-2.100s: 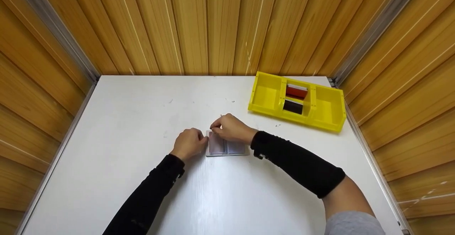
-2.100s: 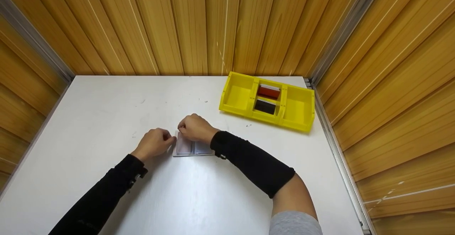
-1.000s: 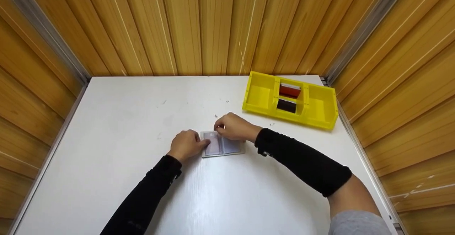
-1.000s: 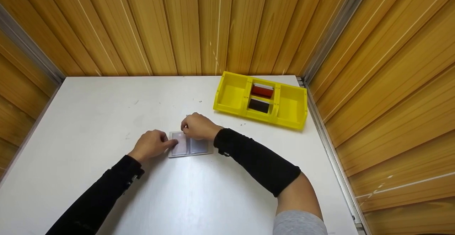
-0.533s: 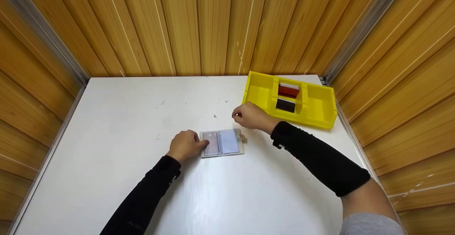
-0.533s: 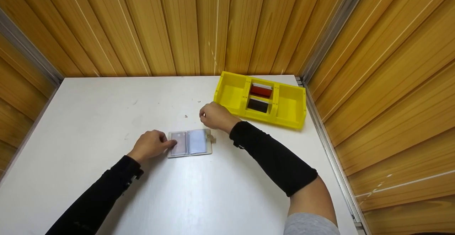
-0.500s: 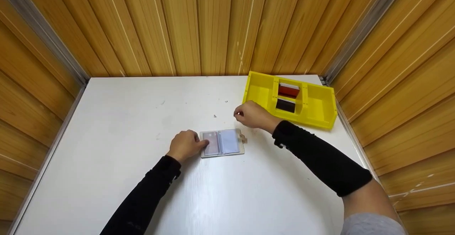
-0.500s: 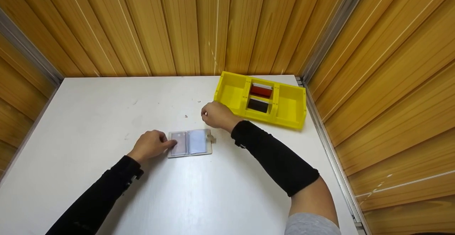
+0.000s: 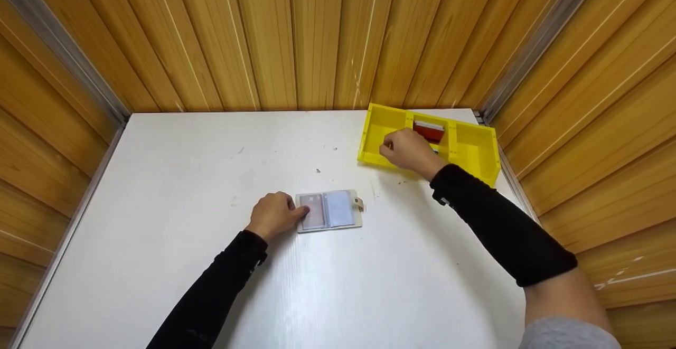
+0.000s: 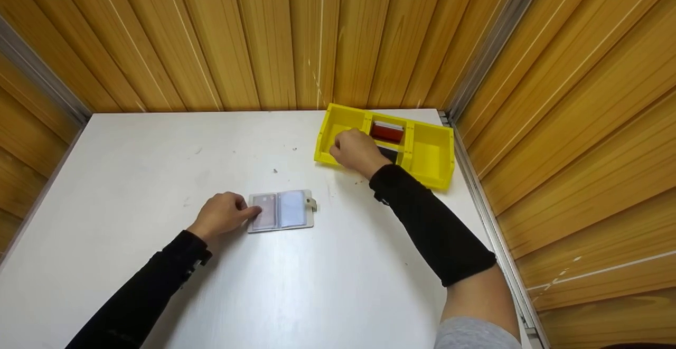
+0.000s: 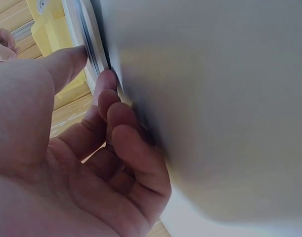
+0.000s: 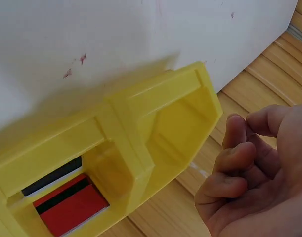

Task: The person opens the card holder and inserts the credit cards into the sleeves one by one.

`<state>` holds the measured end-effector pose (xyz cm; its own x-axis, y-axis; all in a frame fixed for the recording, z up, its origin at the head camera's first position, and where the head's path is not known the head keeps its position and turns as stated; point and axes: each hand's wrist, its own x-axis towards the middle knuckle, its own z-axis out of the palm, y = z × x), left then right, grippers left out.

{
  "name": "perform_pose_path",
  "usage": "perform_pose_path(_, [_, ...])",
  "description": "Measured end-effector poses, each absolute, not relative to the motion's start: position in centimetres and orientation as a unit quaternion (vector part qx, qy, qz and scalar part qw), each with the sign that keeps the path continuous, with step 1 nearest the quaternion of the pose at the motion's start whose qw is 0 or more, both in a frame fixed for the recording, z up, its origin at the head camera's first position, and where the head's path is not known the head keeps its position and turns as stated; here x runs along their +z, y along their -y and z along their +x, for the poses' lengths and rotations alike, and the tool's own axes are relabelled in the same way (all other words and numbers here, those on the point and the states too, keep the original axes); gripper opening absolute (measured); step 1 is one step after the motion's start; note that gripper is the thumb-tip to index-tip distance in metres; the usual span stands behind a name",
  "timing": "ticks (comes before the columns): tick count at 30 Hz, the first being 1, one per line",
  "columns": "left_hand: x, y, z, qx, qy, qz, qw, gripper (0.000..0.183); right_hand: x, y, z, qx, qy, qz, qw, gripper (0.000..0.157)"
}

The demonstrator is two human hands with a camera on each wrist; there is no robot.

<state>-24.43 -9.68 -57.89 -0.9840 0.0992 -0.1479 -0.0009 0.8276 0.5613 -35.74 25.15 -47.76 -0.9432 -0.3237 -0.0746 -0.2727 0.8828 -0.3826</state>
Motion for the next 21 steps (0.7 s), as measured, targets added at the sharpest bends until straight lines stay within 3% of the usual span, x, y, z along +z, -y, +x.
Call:
perform_pose_path(7, [-57.9, 9.7, -24.1, 0.300, -0.949, 0.022, 0.092, 0.044, -47.2, -27.1, -37.2, -0.158, -0.980, -0.098, 0.074, 0.031])
perform_pose_path(21, [-58.0, 9.7, -23.9, 0.297, -0.950, 0.020, 0.088, 0.044, -46.8, -31.5, -40.7, -0.085, -0.992, -0.084, 0.047, 0.026])
